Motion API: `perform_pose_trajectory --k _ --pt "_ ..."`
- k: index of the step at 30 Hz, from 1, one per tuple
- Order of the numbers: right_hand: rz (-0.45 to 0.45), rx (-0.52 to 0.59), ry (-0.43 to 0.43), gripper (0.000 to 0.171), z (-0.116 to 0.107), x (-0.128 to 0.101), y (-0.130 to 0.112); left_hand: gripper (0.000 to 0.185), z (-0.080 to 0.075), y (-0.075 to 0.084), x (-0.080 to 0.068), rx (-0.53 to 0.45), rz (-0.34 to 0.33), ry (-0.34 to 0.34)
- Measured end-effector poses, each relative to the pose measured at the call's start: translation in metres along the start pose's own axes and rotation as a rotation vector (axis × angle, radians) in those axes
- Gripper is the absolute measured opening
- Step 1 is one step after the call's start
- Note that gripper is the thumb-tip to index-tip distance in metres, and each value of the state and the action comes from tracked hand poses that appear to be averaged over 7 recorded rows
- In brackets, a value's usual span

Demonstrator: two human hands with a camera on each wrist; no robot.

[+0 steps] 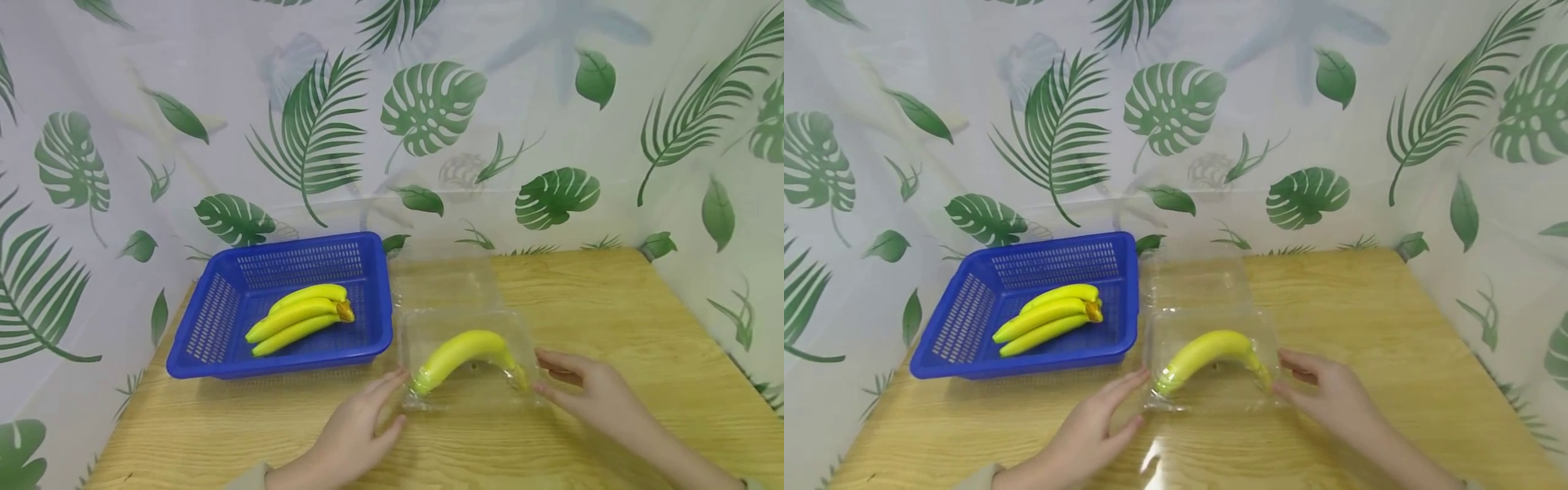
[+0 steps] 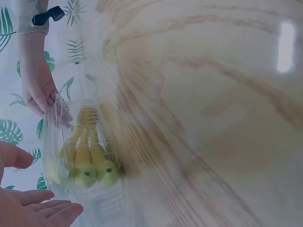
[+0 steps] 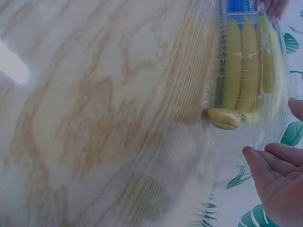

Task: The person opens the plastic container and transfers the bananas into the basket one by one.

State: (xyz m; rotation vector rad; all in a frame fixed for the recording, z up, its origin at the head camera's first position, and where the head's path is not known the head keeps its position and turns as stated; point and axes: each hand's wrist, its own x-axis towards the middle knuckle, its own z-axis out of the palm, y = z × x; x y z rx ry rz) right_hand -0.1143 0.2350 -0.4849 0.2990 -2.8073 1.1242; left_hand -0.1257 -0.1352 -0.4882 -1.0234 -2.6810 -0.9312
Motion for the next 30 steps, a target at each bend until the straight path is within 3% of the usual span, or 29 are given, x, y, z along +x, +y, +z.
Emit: perform_pose_trajectory --k 9,17,26,30 --pt "-0.064 -0.178 0.035 0.057 0.000 -0.002 0.000 0.057 -0.006 -0.004 0.003 0.142 0.063 -0.029" --pt "-0.144 -0.238 0.088 0.058 -0.005 -0.007 0.004 0.059 -0.011 -0.008 0.008 0.253 0.157 0.001" --pt "-0.432 -0.363 0.181 0.081 -0.006 -0.005 0.010 0.077 -0.013 -0.012 0.021 0.432 0.357 0.003" --pt "-0.578 -0.368 0.176 0.081 -0.005 -0.001 0.014 0.083 -0.011 -0.015 0.026 0.517 0.418 -0.017"
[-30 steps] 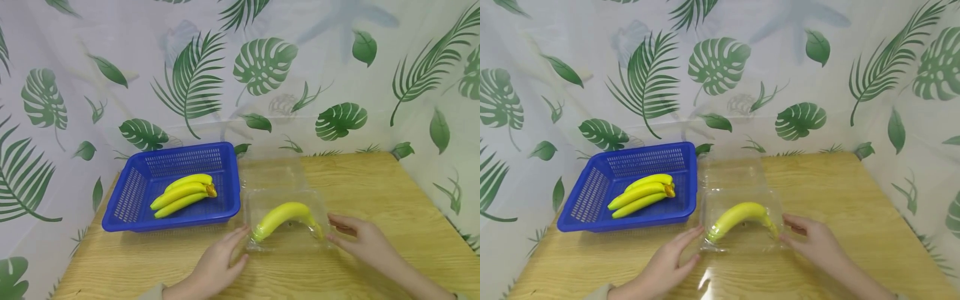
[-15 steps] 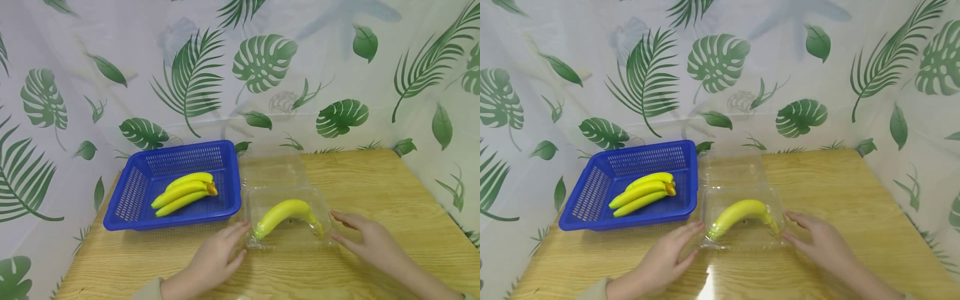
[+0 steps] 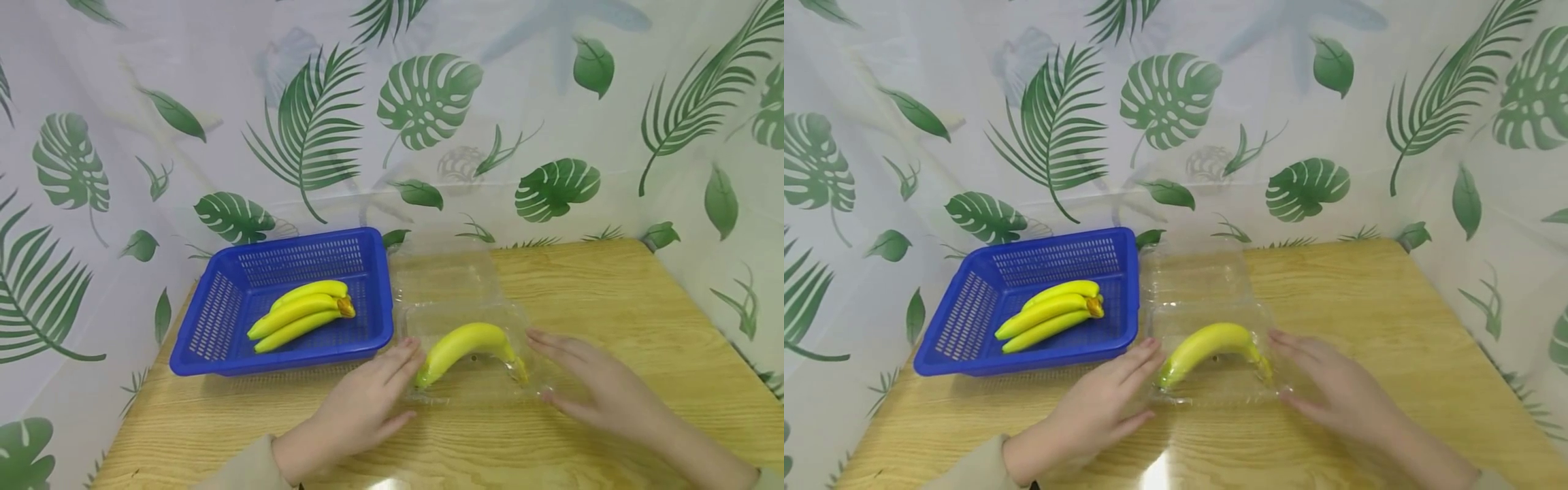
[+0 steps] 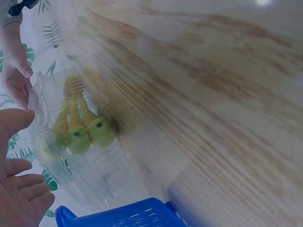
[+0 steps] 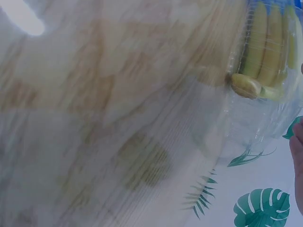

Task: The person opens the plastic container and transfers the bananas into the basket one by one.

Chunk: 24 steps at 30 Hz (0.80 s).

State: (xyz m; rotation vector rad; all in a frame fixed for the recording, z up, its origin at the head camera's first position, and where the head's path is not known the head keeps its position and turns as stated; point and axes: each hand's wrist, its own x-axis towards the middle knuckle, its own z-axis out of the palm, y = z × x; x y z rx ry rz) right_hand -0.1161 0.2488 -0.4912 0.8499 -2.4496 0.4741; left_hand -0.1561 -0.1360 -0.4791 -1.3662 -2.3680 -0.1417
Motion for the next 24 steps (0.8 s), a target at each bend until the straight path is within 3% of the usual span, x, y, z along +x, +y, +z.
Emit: perform_pose_trajectory --k 4,8,15,24 --pt "-0.114 0.023 0.020 0.067 0.006 -0.001 0.007 0.085 0.003 -0.003 0.001 0.035 0.034 -0.008" --pt "-0.172 0.034 0.051 0.068 0.011 -0.002 0.011 0.084 0.005 -0.005 0.001 0.068 0.064 0.008" --pt "-0.197 0.026 0.065 0.068 0.012 -0.001 0.012 0.074 0.006 -0.006 0.003 0.161 0.093 0.021" --pt "-0.181 -0.030 0.024 0.064 0.005 -0.001 0.012 0.072 0.000 -0.011 0.006 0.202 0.149 0.016"
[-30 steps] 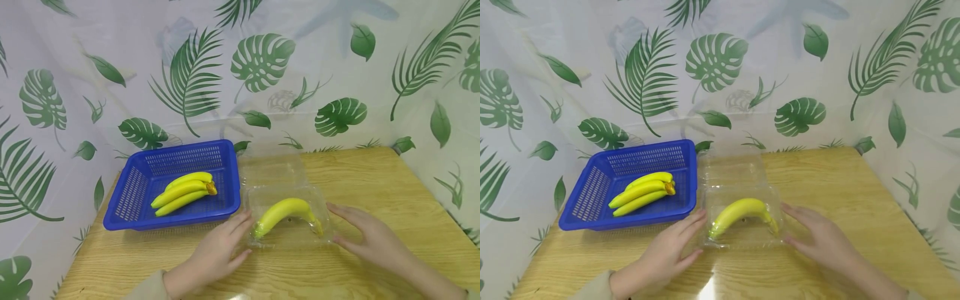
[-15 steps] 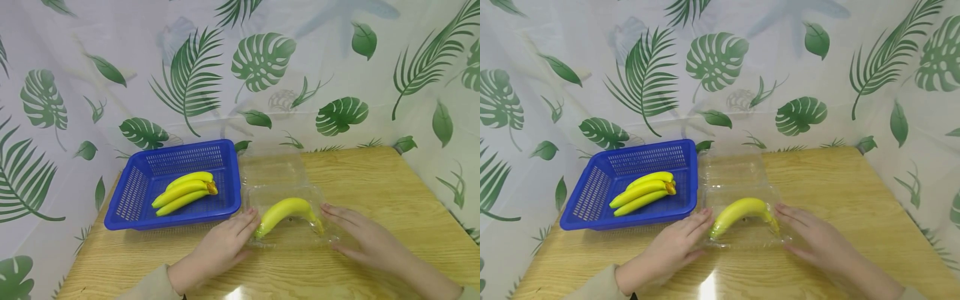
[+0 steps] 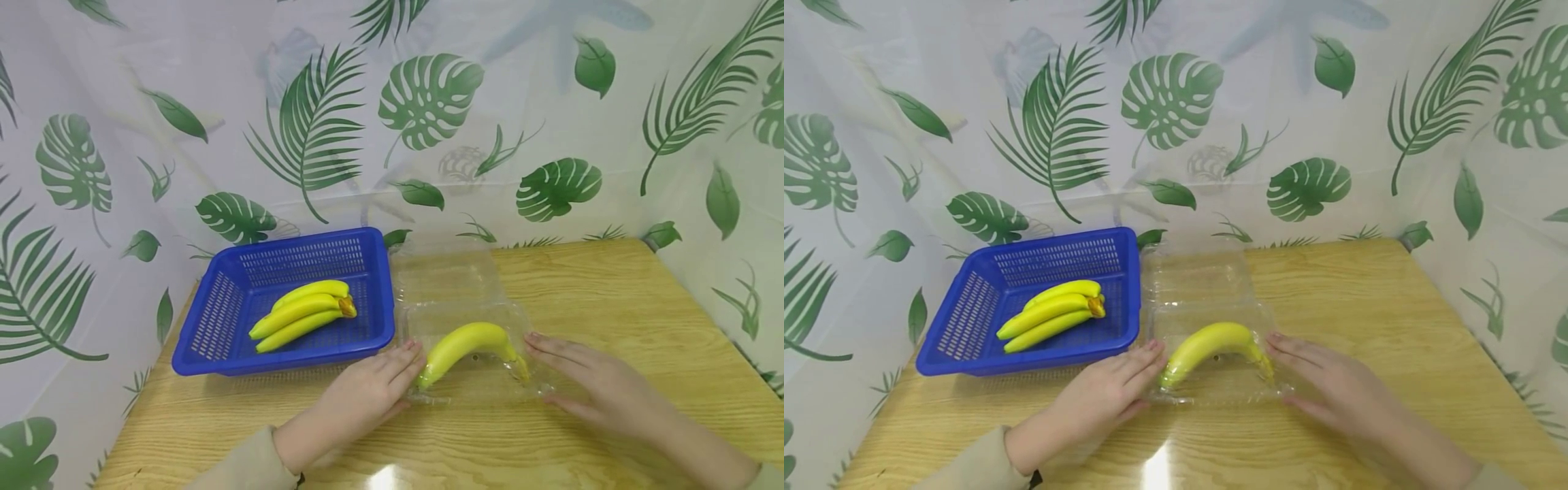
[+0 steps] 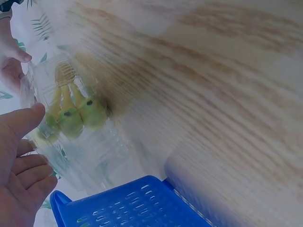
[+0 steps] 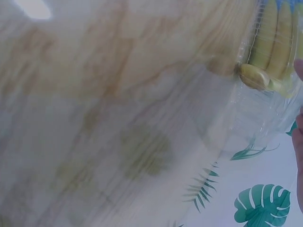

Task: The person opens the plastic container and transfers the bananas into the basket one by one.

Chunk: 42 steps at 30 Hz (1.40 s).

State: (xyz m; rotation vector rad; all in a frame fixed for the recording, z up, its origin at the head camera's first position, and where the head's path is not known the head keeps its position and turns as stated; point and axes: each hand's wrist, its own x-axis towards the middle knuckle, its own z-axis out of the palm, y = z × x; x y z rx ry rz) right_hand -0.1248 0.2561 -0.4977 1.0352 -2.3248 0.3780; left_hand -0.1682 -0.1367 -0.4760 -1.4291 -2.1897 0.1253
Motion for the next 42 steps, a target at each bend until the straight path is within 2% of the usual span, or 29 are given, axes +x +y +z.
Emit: perform_pose_trajectory --k 5,16,20,25,30,35,38,42 --pt "-0.020 0.001 -0.003 0.063 -0.003 0.002 0.002 0.071 0.001 -0.003 0.000 0.003 0.028 -0.009" --pt "-0.056 -0.063 -0.010 0.060 -0.005 0.004 0.005 0.063 -0.001 -0.006 0.000 0.015 0.044 -0.044" --pt "-0.101 -0.074 0.012 0.059 -0.004 0.005 0.007 0.061 0.000 -0.006 0.001 0.026 0.060 -0.025" --pt "-0.156 -0.116 0.035 0.058 -0.003 0.006 0.007 0.056 0.002 -0.006 0.003 0.116 0.110 0.039" --pt "-0.289 -0.150 0.104 0.053 0.001 0.007 0.011 0.050 0.003 -0.008 0.005 0.176 0.154 0.082" --pt "-0.391 -0.224 0.124 0.051 0.002 0.009 0.011 0.045 0.000 -0.009 0.006 0.207 0.189 0.075" --pt "-0.411 -0.279 0.103 0.052 0.001 0.011 0.009 0.042 -0.002 -0.010 0.006 0.215 0.203 0.066" --pt "-0.437 -0.296 0.129 0.050 0.002 0.013 0.009 0.038 -0.004 -0.011 0.008 0.199 0.209 0.052"
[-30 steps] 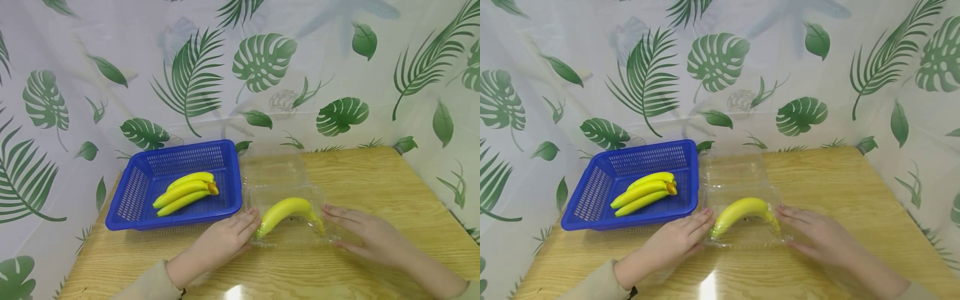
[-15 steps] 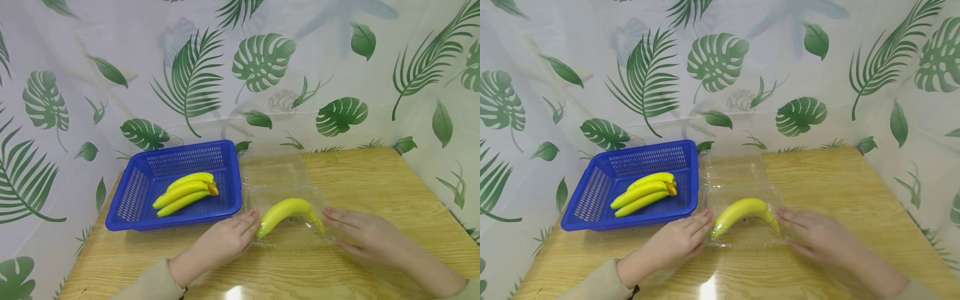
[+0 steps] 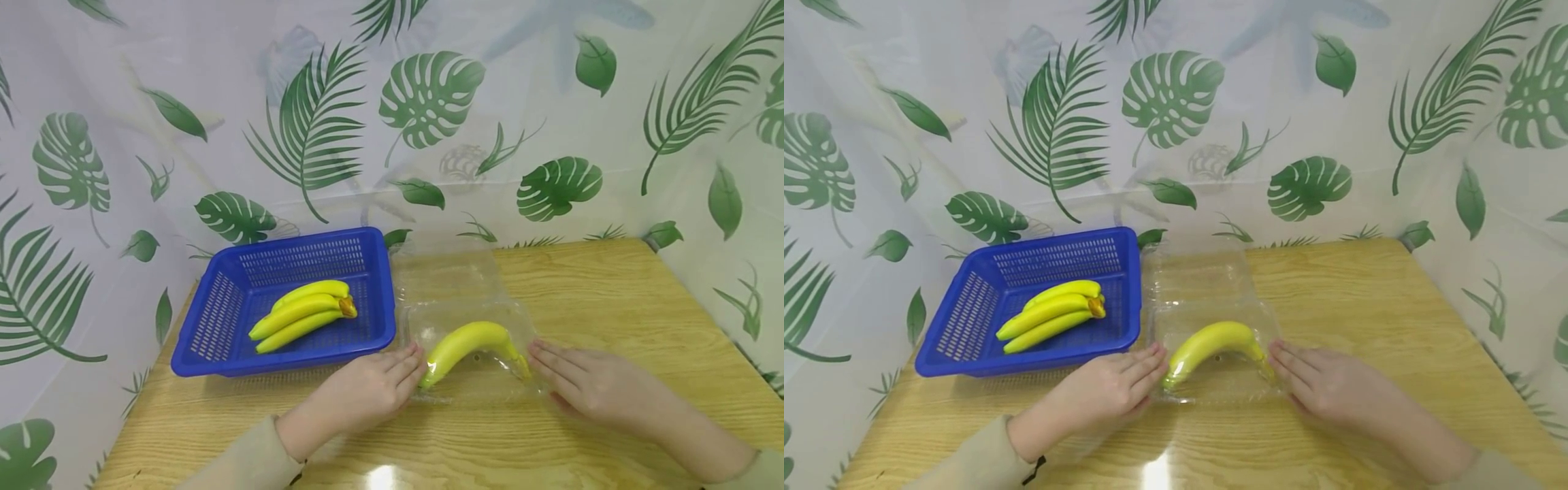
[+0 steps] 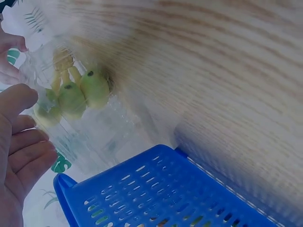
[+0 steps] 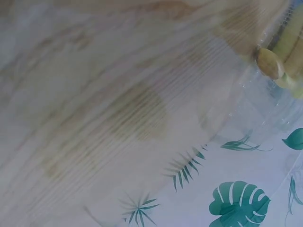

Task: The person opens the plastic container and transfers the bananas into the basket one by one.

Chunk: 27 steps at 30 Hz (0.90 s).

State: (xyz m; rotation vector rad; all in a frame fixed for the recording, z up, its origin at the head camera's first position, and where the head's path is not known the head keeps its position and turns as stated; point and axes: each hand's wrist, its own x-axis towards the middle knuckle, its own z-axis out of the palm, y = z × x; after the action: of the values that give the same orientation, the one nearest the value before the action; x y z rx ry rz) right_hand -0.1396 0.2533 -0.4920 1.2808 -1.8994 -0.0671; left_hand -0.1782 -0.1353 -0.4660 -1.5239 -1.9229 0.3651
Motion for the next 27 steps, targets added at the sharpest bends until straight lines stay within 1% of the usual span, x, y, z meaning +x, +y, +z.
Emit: perform_pose_trajectory --k 3,10,18,27 --pt "-0.023 -0.005 0.029 0.047 0.0021 0.0007 0.0011 0.036 0.0006 -0.0008 0.0008 -0.004 0.008 -0.006" --pt "-0.069 0.006 0.050 0.044 0.0033 0.0003 0.0033 0.031 -0.0002 -0.0007 0.0037 0.056 0.041 0.008" --pt "-0.037 0.058 0.051 0.044 -0.0006 0.0024 0.0055 0.027 0.0033 -0.0016 0.0071 0.060 0.045 0.038" --pt "-0.052 0.034 0.066 0.042 0.0001 0.0023 0.0062 0.027 0.0064 -0.0029 0.0024 0.031 0.042 0.072"
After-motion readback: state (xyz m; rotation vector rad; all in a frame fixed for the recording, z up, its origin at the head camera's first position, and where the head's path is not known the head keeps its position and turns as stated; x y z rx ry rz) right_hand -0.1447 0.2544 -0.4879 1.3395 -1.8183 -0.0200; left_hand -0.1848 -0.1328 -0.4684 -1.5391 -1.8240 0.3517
